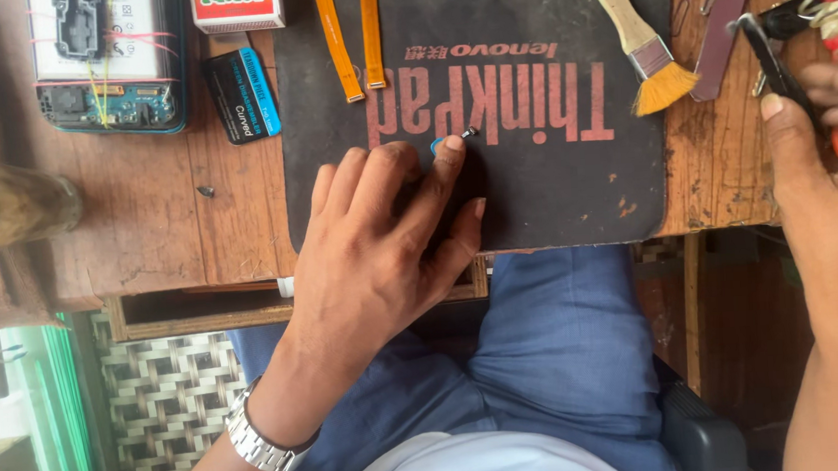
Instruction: The person cleans a small blue component with a brush and tweezers, then brushes and scrapes the edges of a disassembled smartphone held with rubber bands. The person uses a brush and tweezers to clean and scrape the components.
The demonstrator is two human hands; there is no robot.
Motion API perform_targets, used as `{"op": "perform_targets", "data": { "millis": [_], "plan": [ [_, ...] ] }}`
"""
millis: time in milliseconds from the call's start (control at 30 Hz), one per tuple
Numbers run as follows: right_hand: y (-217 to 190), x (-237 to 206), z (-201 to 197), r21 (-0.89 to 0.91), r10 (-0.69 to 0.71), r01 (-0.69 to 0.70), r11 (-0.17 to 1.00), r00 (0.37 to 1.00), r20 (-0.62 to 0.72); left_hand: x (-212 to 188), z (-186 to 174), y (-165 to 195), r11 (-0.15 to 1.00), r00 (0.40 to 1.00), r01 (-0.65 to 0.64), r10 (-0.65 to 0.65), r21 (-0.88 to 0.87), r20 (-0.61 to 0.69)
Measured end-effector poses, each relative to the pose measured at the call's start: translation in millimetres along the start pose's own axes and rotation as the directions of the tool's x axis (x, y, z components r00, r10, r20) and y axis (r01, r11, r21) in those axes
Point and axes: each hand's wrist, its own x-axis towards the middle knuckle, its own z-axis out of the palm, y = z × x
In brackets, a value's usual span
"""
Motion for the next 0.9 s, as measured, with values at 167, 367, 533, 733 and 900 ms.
{"op": "perform_targets", "data": {
  "millis": [167, 367, 533, 733, 900],
  "plan": [
    [-34, 17, -3, 0.060, -0.004, 0.003, 0.998, 1.000, 0.012, -1, 1, -2, 1.000, 1.000, -0.005, 0.005, -0.010, 0.010],
    [-91, 52, -7, 0.142, -0.175, 0.166, 0.976, 0.983, 0.051, 0, -1, -2, 1.000, 1.000, -0.014, 0.014, 0.000, 0.011],
    [-105, 71, 3, 0.104, -0.207, 0.197, 0.975, 0.974, 0.088, -2, -2, -4, 1.000, 1.000, -0.014, 0.014, 0.007, 0.008],
    [-86, 84, 8, 0.182, -0.089, 0.047, 0.982, 0.969, 0.230, -2, 3, -5, 1.000, 1.000, -0.014, 0.015, -0.004, 0.012],
    [-99, 98, 5, 0.447, -0.009, -0.149, 0.882, 0.944, 0.331, -4, 1, -6, 1.000, 1.000, -0.016, 0.016, 0.001, 0.016]
  ]
}}
